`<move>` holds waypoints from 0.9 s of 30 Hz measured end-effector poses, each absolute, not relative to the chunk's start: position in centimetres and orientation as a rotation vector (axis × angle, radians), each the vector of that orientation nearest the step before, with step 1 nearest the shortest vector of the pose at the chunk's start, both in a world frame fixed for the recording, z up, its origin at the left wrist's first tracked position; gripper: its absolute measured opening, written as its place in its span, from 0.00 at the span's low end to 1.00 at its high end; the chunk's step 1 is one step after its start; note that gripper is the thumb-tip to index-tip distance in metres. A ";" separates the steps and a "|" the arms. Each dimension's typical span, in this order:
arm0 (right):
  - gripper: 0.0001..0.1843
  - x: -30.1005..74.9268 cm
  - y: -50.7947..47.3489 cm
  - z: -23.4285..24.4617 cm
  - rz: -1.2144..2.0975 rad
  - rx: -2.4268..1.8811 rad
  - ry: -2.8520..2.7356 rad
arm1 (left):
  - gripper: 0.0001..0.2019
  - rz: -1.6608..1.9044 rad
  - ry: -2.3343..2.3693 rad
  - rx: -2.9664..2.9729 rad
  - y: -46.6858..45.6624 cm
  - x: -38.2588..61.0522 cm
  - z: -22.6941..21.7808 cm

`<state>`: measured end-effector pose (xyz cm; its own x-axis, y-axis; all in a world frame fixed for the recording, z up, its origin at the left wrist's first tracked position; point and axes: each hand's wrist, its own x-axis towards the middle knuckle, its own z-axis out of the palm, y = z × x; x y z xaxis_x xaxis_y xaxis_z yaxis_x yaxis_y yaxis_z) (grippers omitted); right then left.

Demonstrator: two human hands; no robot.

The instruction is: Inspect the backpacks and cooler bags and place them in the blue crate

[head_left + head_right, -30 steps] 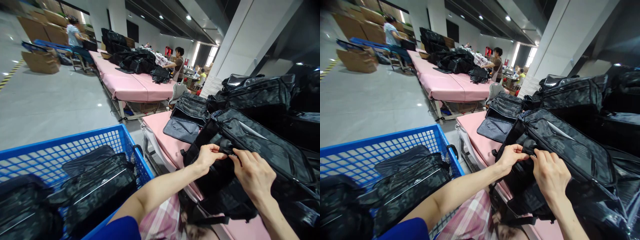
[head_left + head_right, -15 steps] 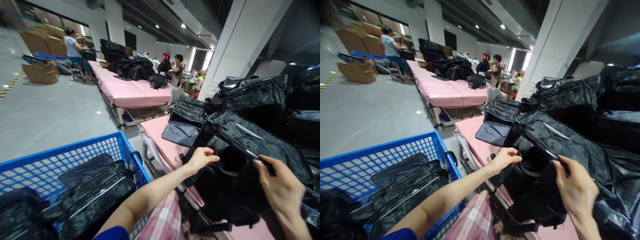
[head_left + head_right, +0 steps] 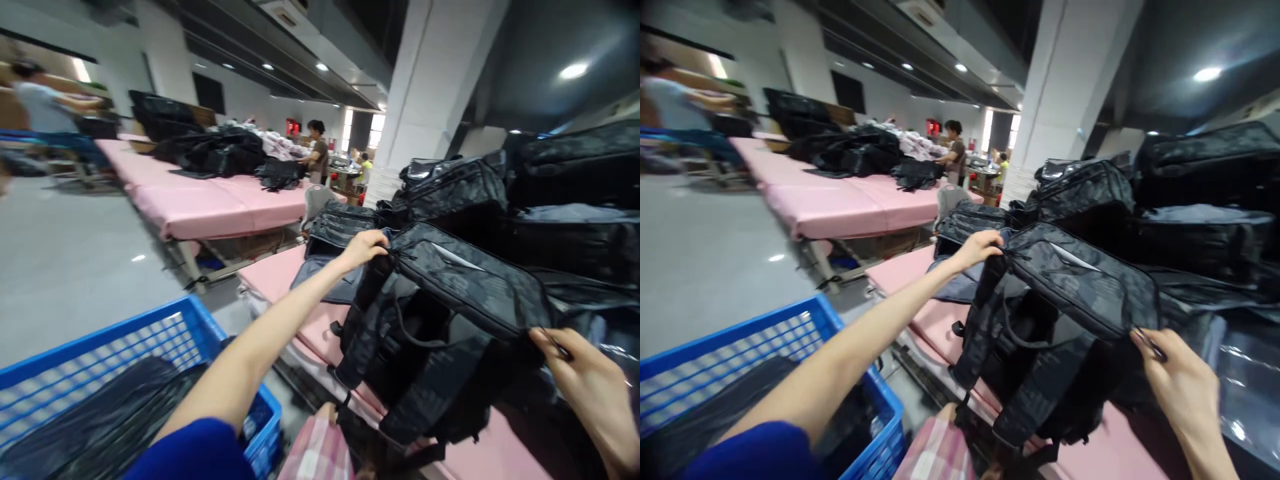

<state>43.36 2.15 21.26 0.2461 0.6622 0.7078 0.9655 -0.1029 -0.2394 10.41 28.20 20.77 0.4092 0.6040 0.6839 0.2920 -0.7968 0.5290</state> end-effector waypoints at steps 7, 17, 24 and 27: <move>0.22 44.3 3.1 22.3 -0.206 -1.966 -1.296 | 0.11 1.116 0.685 1.800 26.5 9.6 21.0; 0.18 46.9 -0.5 20.0 -1.086 -1.984 -1.156 | 0.12 1.169 0.773 1.619 24.8 9.9 20.0; 0.28 51.5 -2.1 19.0 -0.667 -2.136 -1.008 | 0.05 1.464 1.082 2.124 21.9 11.9 22.5; 0.34 48.1 -2.4 18.8 -0.667 -2.071 -0.988 | 0.08 1.534 0.838 2.468 17.4 16.8 23.4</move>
